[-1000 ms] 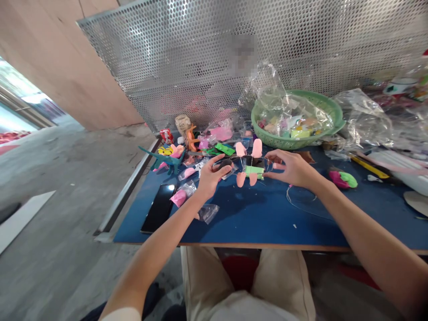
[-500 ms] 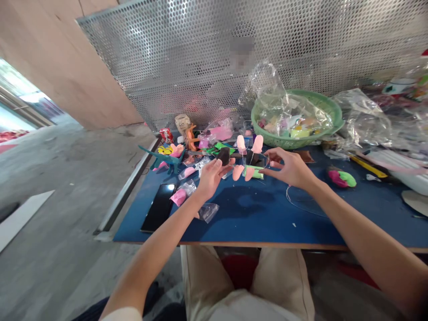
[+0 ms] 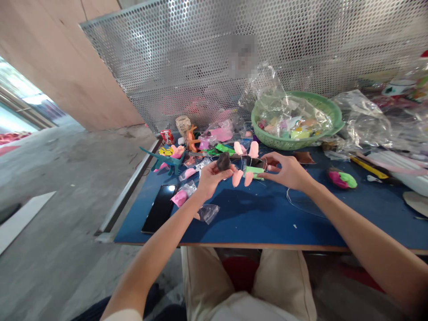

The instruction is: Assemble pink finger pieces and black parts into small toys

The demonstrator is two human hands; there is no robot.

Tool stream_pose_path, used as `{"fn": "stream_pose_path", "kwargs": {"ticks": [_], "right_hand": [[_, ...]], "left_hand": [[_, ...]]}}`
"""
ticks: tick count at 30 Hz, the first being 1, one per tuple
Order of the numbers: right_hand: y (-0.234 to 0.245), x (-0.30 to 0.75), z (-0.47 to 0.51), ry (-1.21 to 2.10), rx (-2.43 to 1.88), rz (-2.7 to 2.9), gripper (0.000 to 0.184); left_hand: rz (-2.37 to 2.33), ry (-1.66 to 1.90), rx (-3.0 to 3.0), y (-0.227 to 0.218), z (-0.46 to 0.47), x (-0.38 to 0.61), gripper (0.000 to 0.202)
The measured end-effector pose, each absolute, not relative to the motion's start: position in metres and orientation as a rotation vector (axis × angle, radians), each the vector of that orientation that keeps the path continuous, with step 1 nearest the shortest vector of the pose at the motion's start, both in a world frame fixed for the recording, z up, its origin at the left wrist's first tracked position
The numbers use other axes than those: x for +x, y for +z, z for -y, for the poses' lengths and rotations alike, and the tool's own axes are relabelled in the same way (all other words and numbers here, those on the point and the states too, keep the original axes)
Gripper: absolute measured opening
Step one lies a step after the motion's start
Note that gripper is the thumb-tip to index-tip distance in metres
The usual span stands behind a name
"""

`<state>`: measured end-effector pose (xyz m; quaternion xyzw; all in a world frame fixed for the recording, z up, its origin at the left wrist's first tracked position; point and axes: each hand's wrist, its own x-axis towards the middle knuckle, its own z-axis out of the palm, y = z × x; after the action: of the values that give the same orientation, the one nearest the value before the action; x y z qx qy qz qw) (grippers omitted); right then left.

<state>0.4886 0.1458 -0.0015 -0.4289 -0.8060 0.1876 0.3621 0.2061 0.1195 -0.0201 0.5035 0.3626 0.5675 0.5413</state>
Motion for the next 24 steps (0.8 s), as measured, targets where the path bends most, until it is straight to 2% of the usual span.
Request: {"fn": "stream_pose_path", "kwargs": {"ticks": [3, 11, 16, 24], "right_hand": [[-0.0029, 0.4885, -0.1471, 0.469, -1.118, 2.071, 0.059], [-0.0043, 0.4883, -0.1480, 0.500, -1.134, 2.077, 0.059], [-0.0024, 0.4894, -0.1479, 0.489, -1.146, 2.098, 0.061], [-0.0034, 0.4868, -0.1455, 0.459, -1.127, 2.142, 0.054]], "left_hand": [[-0.793, 1.368, 1.181, -0.0176, -0.1197, 0.2060, 0.051], [-0.726, 1.350, 1.088, -0.0112, -0.1158, 0.2074, 0.065], [-0.815, 1.351, 1.151, -0.0137, -0.1164, 0.2089, 0.050], [-1.030, 1.370, 1.110, -0.0188, -0.1200, 0.2114, 0.042]]}}
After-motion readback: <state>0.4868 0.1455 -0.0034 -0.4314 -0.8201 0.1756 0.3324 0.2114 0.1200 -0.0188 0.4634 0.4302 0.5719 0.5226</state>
